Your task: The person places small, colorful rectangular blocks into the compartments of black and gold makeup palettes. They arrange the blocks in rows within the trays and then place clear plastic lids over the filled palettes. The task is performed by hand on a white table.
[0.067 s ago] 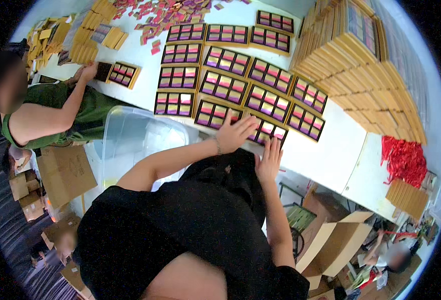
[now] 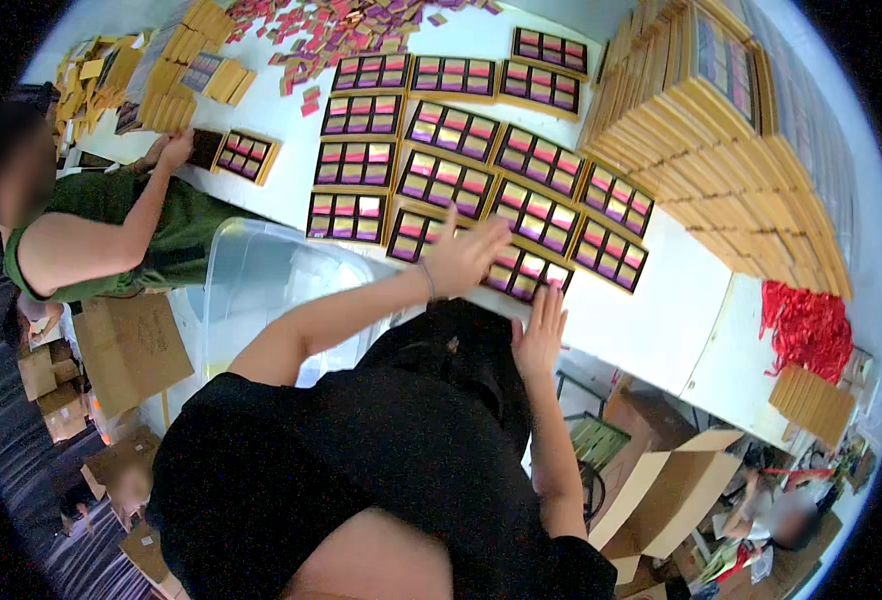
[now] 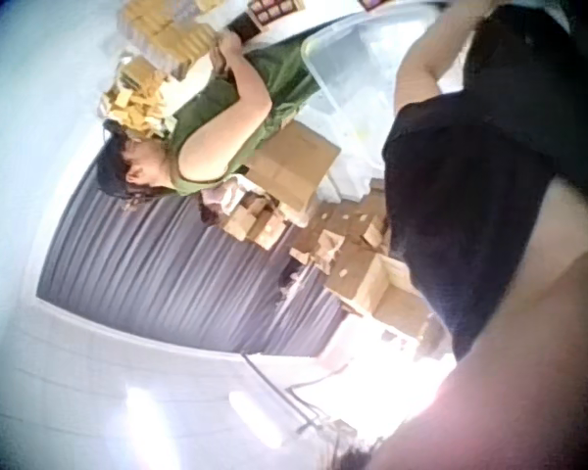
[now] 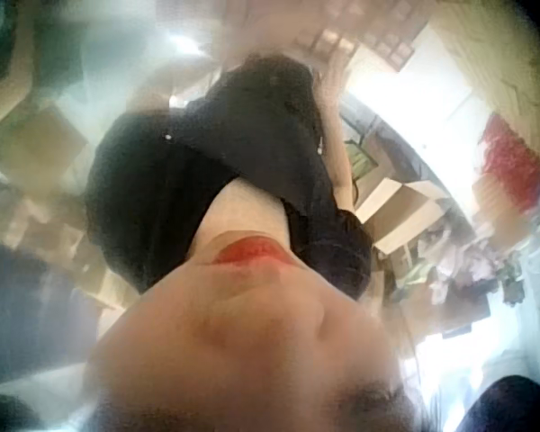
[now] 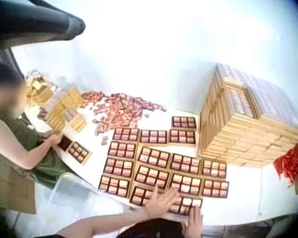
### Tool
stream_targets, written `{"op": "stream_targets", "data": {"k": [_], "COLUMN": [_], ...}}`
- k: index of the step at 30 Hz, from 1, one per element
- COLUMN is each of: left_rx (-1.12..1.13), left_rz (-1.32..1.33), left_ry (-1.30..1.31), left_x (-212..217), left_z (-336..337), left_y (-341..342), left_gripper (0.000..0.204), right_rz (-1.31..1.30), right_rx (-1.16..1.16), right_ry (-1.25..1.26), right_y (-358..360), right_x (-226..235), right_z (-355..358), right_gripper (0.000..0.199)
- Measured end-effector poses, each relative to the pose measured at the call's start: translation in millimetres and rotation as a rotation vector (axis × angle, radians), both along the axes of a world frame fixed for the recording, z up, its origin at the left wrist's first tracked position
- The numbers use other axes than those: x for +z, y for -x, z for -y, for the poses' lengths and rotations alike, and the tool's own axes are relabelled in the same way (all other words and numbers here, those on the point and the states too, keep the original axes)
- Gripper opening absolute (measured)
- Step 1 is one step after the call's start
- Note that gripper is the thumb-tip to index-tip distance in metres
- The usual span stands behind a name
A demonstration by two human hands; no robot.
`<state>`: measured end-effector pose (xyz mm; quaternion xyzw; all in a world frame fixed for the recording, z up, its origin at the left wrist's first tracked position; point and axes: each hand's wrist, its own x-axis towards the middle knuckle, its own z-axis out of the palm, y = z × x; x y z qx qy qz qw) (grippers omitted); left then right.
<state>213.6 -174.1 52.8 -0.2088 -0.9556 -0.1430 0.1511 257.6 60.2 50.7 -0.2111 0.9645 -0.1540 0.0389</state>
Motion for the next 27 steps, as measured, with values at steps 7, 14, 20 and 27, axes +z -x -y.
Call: {"op": "stream_targets", "data": {"k": [7,14,20,27], "left_rx": [0.719,0.335,0.519,0.022], "left_rz": [0.302,0.376,0.207,-0.187], "left_ry": [0.056,0.579,0.459,0.022], "left_x": [25,-64,-84,25], "left_z": [203,266,288,171], "left_y": [287,420,411,241], "left_gripper": [0.036,0.04,0.023,0.038], "right_rz": [0.022,0.07,0.136,0.053], "right_rx": [-0.088,-0.146,-0.194,-0.156], "right_ry": [0.229,0.278,0.266,0.287], "right_y": [55,97,118,109], "right_x": [21,22,21,19], "right_z": [-29,-29,-34,-29], "right_gripper": [0.055,0.053,0.047,0.046]}}
